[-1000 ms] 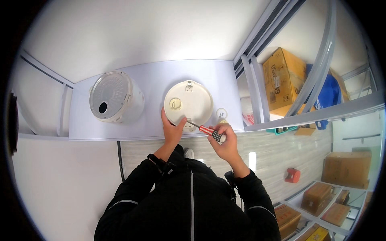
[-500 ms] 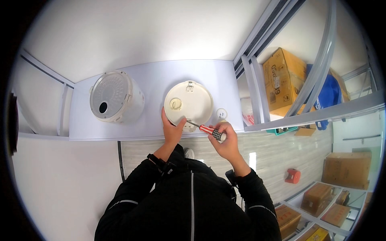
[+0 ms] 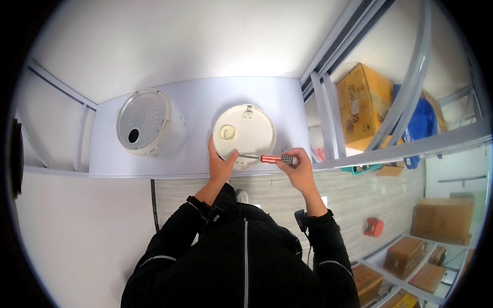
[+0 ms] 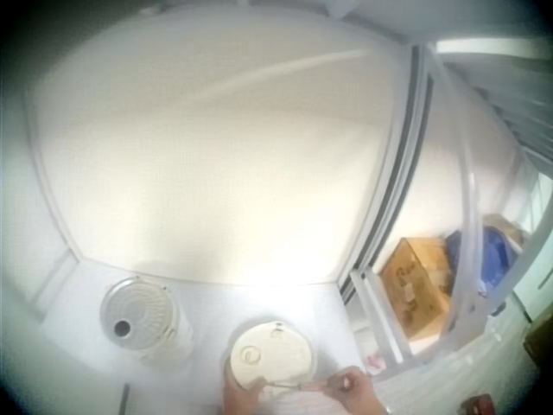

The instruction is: The person uses a screwdriver to fasten screws into a white cylindrical appliance and its lid on a white shelf. They tighten multiple screws on the lid and then place the lid onto the appliance body.

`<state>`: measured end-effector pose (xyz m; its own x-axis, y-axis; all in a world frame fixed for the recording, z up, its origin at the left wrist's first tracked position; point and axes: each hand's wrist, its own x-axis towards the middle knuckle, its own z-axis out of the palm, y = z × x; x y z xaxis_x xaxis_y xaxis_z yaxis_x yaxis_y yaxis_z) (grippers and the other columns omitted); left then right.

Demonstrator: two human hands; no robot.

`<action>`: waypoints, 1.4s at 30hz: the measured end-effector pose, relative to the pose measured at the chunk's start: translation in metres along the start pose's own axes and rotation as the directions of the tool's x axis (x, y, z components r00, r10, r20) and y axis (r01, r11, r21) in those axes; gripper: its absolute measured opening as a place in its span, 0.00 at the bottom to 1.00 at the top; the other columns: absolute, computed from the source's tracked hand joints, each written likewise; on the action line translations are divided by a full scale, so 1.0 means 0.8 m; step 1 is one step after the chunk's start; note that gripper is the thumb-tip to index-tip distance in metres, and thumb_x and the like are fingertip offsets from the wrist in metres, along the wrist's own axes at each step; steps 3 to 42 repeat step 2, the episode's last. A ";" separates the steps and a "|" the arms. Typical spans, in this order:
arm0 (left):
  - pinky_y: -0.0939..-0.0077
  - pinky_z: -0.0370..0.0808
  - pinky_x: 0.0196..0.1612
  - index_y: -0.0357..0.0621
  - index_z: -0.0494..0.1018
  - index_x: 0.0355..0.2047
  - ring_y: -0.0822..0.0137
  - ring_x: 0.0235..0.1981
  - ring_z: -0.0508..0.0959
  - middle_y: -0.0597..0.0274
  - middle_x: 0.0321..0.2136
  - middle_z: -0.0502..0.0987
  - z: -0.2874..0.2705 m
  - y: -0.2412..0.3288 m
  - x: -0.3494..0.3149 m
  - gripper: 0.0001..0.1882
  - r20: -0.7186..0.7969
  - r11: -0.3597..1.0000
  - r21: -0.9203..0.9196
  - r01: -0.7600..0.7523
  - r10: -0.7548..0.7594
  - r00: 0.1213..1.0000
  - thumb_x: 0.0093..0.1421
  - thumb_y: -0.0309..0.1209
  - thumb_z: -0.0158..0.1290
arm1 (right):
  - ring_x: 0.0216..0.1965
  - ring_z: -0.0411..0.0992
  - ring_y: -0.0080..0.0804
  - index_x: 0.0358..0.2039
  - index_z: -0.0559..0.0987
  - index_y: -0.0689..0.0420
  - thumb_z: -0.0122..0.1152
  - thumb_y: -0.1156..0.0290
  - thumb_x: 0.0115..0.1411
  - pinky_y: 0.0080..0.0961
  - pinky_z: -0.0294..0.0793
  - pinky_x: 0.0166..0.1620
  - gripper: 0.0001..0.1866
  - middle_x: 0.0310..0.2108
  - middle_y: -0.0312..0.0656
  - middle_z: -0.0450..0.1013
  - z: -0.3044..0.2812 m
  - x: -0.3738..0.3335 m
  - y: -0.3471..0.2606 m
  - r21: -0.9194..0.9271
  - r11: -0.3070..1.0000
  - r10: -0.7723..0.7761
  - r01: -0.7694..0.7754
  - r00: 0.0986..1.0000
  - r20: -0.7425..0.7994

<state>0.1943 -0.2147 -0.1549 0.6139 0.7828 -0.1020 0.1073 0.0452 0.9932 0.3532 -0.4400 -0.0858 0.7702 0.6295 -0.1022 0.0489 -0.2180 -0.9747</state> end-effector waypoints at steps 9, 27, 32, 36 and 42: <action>0.61 0.72 0.67 0.42 0.41 0.80 0.53 0.67 0.74 0.43 0.68 0.69 -0.002 -0.001 0.000 0.56 0.007 1.000 -0.011 0.003 -0.003 1.000 0.62 0.28 0.67 | 0.47 0.77 0.24 0.50 0.73 0.56 0.77 0.78 0.62 0.25 0.80 0.51 0.21 0.46 0.40 0.79 -0.005 0.006 0.013 0.074 0.993 0.099 -0.097 0.995 -0.013; 0.61 0.72 0.67 0.42 0.41 0.80 0.53 0.67 0.74 0.43 0.68 0.69 -0.002 -0.001 0.000 0.56 0.007 1.000 -0.011 0.003 -0.003 1.000 0.62 0.28 0.67 | 0.47 0.77 0.24 0.50 0.73 0.56 0.77 0.78 0.62 0.25 0.80 0.51 0.21 0.46 0.40 0.79 -0.005 0.006 0.013 0.074 0.993 0.099 -0.097 0.995 -0.013; 0.61 0.72 0.67 0.42 0.41 0.80 0.53 0.67 0.74 0.43 0.68 0.69 -0.002 -0.001 0.000 0.56 0.007 1.000 -0.011 0.003 -0.003 1.000 0.62 0.28 0.67 | 0.47 0.77 0.24 0.50 0.73 0.56 0.77 0.78 0.62 0.25 0.80 0.51 0.21 0.46 0.40 0.79 -0.005 0.006 0.013 0.074 0.993 0.099 -0.097 0.995 -0.013; 0.61 0.72 0.67 0.42 0.41 0.80 0.53 0.67 0.74 0.43 0.68 0.69 -0.002 -0.001 0.000 0.56 0.007 1.000 -0.011 0.003 -0.003 1.000 0.62 0.28 0.67 | 0.47 0.77 0.24 0.50 0.73 0.56 0.77 0.78 0.62 0.25 0.80 0.51 0.21 0.46 0.40 0.79 -0.005 0.006 0.013 0.074 0.993 0.099 -0.097 0.995 -0.013; 0.61 0.72 0.67 0.42 0.41 0.80 0.53 0.67 0.74 0.43 0.68 0.69 -0.002 -0.001 0.000 0.56 0.007 1.000 -0.011 0.003 -0.003 1.000 0.62 0.28 0.67 | 0.47 0.77 0.24 0.50 0.73 0.56 0.77 0.78 0.62 0.25 0.80 0.51 0.21 0.46 0.40 0.79 -0.005 0.006 0.013 0.074 0.993 0.099 -0.097 0.995 -0.013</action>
